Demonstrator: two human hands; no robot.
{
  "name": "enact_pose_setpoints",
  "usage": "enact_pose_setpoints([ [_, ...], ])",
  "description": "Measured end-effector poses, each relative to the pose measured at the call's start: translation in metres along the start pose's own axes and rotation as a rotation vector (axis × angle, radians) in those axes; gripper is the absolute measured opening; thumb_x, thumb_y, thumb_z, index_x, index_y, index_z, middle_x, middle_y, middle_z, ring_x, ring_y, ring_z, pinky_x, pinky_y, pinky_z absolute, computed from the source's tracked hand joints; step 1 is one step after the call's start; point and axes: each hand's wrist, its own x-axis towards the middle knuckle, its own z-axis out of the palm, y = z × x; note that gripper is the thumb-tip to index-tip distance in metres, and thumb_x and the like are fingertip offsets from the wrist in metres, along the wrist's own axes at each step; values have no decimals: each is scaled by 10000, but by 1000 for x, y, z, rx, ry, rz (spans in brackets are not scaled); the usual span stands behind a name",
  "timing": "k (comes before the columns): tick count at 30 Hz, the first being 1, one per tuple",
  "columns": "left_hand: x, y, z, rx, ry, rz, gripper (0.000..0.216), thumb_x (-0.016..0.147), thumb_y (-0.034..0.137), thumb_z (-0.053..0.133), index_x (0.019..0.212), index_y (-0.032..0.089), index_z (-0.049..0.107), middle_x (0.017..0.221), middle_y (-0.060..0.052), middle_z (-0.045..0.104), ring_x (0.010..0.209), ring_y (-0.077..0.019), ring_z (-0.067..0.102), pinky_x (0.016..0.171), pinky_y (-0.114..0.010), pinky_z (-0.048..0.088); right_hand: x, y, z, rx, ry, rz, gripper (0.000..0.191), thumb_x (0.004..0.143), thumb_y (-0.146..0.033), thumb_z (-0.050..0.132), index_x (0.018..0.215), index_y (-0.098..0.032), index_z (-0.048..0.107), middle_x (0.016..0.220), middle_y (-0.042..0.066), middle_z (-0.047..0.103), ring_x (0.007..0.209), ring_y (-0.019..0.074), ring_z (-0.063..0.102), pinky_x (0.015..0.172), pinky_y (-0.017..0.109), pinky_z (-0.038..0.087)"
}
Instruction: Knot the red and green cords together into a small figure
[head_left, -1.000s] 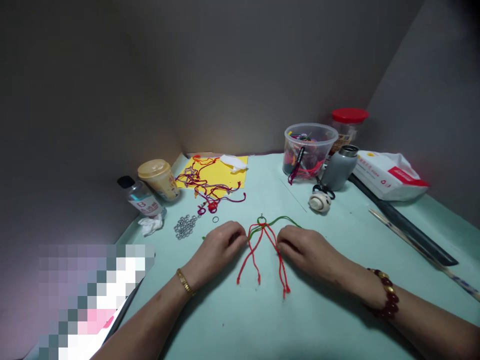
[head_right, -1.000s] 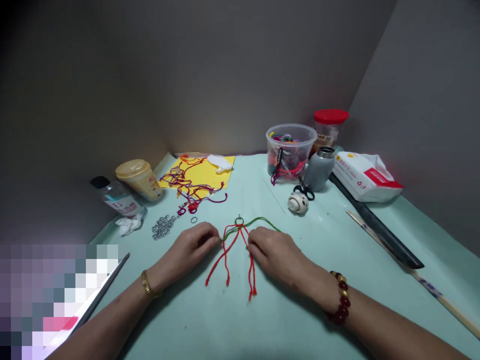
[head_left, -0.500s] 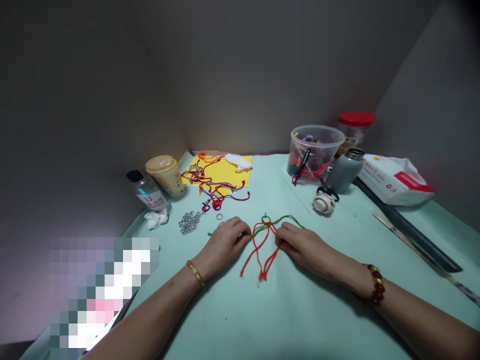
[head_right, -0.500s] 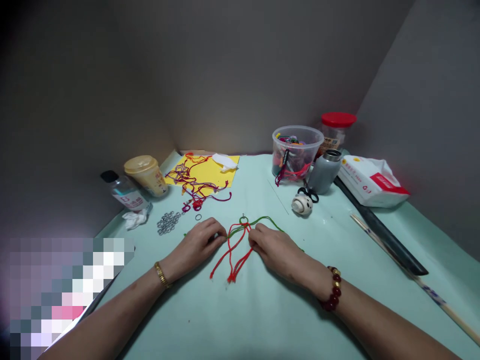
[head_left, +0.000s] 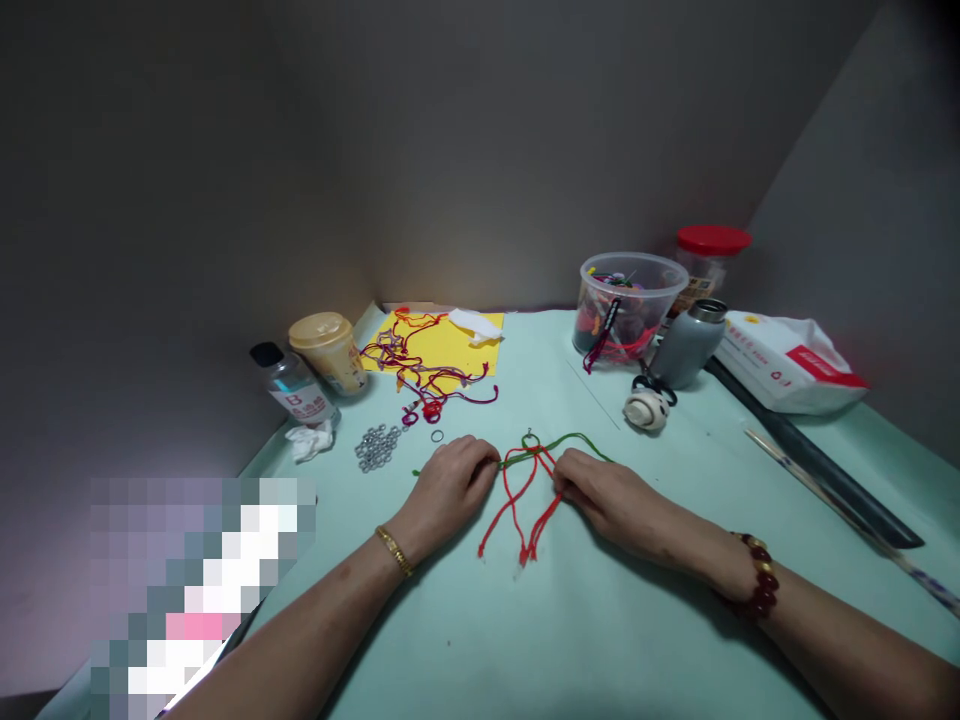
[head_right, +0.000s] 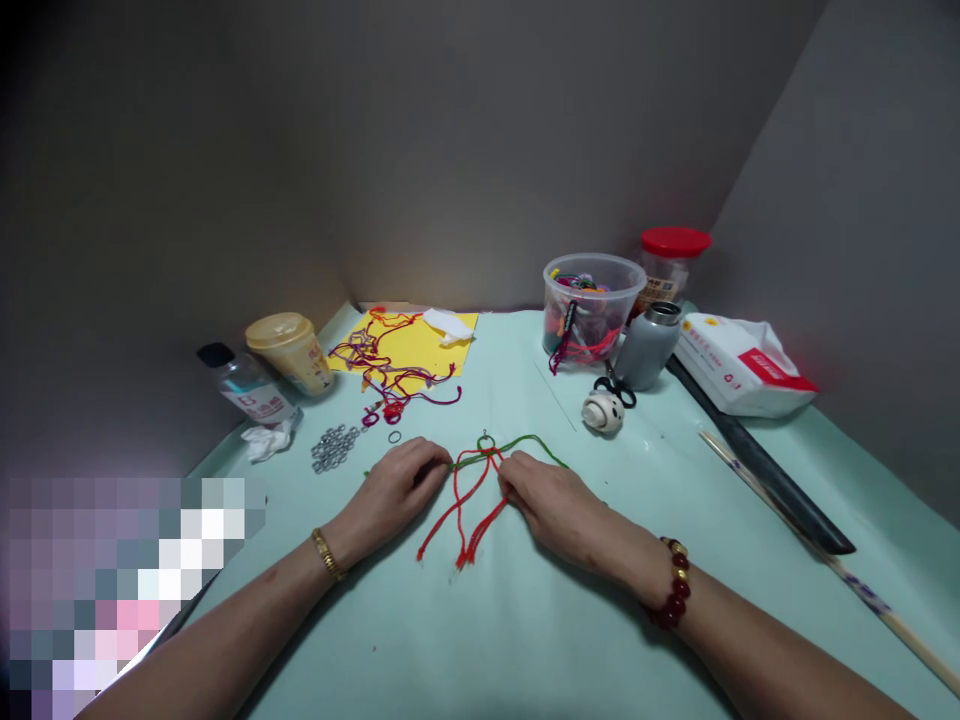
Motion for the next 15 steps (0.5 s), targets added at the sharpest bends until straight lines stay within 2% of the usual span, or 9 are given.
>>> enact_pose_setpoints([
  [9, 2, 1, -2, -11, 55, -4, 123, 957, 202, 439, 914, 193, 554, 867, -28, 614, 830, -184, 528, 794, -347, 415, 1, 5, -4, 137, 42, 20, 117, 927, -155, 410, 845, -213, 471, 822, 20, 562, 729, 157, 502, 692, 290, 414],
  [15, 4, 0, 1, -14, 53, 35, 168, 962, 202, 450, 1070, 204, 579, 949, -45, 627, 909, -198, 552, 821, -355, 412, 2, 8, 0, 147, 60, 3, 131, 918, -152, 419, 909, -211, 535, 882, 30, 614, 780, 161, 551, 735, 302, 444],
])
